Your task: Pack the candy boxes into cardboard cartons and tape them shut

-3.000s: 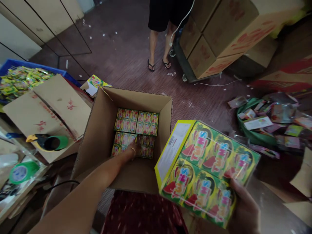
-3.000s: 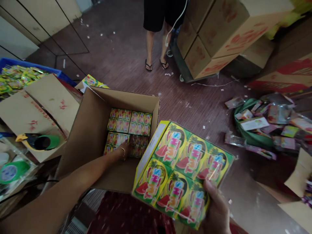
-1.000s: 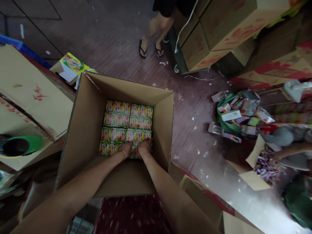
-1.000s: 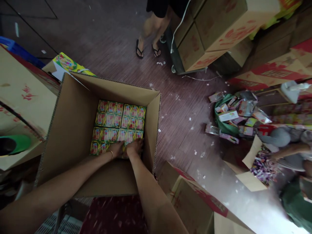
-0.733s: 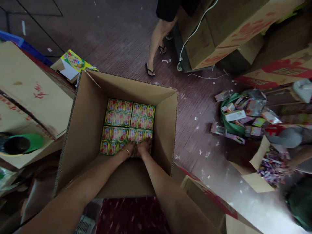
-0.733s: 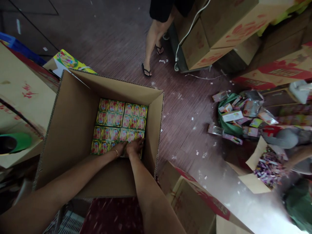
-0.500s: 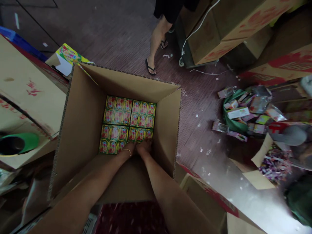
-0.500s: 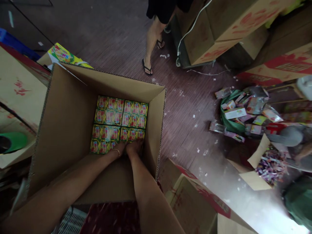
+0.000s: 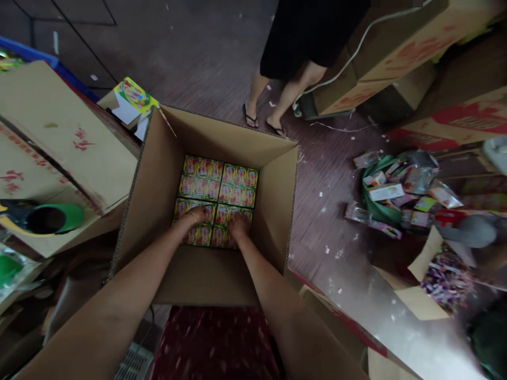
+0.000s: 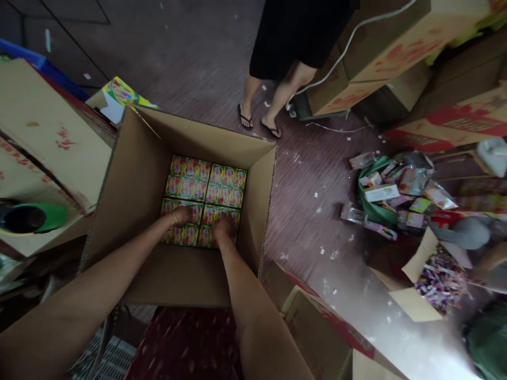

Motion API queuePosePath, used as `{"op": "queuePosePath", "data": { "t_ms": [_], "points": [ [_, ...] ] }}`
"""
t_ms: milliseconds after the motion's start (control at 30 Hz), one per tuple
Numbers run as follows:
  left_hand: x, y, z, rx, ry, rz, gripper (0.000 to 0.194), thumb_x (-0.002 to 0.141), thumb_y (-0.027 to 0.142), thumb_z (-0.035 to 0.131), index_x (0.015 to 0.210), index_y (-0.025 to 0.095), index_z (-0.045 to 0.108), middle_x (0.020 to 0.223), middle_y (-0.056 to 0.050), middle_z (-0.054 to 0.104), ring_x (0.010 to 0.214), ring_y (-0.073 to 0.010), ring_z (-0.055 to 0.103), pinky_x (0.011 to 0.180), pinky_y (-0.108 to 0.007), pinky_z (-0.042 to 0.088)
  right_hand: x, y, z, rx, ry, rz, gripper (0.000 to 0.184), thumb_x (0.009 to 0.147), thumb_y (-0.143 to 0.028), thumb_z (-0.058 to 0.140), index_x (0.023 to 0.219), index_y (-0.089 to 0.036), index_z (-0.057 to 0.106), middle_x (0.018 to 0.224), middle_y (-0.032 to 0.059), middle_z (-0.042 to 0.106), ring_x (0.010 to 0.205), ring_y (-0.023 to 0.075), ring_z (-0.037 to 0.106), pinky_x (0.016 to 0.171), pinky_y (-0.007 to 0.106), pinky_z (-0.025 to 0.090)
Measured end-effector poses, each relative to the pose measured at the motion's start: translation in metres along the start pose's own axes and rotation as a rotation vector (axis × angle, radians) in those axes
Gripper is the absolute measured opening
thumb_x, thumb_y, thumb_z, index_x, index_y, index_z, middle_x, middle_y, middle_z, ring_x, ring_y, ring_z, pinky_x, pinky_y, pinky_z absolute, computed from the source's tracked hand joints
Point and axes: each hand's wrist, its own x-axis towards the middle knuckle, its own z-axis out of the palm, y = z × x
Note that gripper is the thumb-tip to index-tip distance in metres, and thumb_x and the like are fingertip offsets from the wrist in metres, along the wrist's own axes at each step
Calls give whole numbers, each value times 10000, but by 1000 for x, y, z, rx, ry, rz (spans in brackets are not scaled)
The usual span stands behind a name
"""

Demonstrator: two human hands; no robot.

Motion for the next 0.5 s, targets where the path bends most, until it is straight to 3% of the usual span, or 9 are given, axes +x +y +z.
{"op": "queuePosePath", "data": {
  "t_ms": [133, 233, 300, 367, 500],
  "points": [
    [-43, 18, -39, -72, 153, 115, 405, 857, 233, 464, 1233, 164, 597, 1028, -86, 682, 918, -189, 633, 819, -243, 478, -22, -20, 18, -203, -176, -311, 459, 854, -191, 504, 1311, -214, 527, 1457, 86, 426, 1351, 250, 351, 1072, 417, 361],
    [-94, 20, -55, -142, 319, 326, 431, 873, 278, 449, 1278, 191, 567, 1155, -84, 631, 976, -188, 614, 910, -276, 461, -27, -20, 37, -339, -261, -401, 511, 888, -176, 429, 1400, -187, 425, 1545, 99, 264, 1410, 264, 244, 1090, 488, 327],
    [-129, 9, -56, -215, 362, 403, 418, 866, 279, 451, 1249, 180, 586, 1145, -84, 633, 950, -187, 619, 907, -296, 471, -24, -15, 45, -409, -285, -415, 560, 898, -163, 392, 1454, -166, 333, 1569, 102, 183, 1435, 273, 169, 1121, 527, 257],
    [-161, -7, -51, -306, 319, 388, 405, 864, 291, 444, 1214, 165, 604, 1063, -78, 661, 882, -185, 631, 860, -305, 494, -20, -10, 47, -462, -306, -413, 600, 888, -171, 415, 1475, -178, 292, 1576, 90, 155, 1445, 296, 112, 1128, 575, 198],
    [-212, -40, -31, -538, 295, 382, 400, 872, 357, 434, 1166, 157, 619, 1025, -78, 673, 861, -179, 639, 772, -287, 525, -20, -11, 43, -519, -321, -382, 658, 837, -184, 500, 1468, -201, 315, 1570, 95, 172, 1438, 346, 118, 1083, 632, 229]
  ]
}}
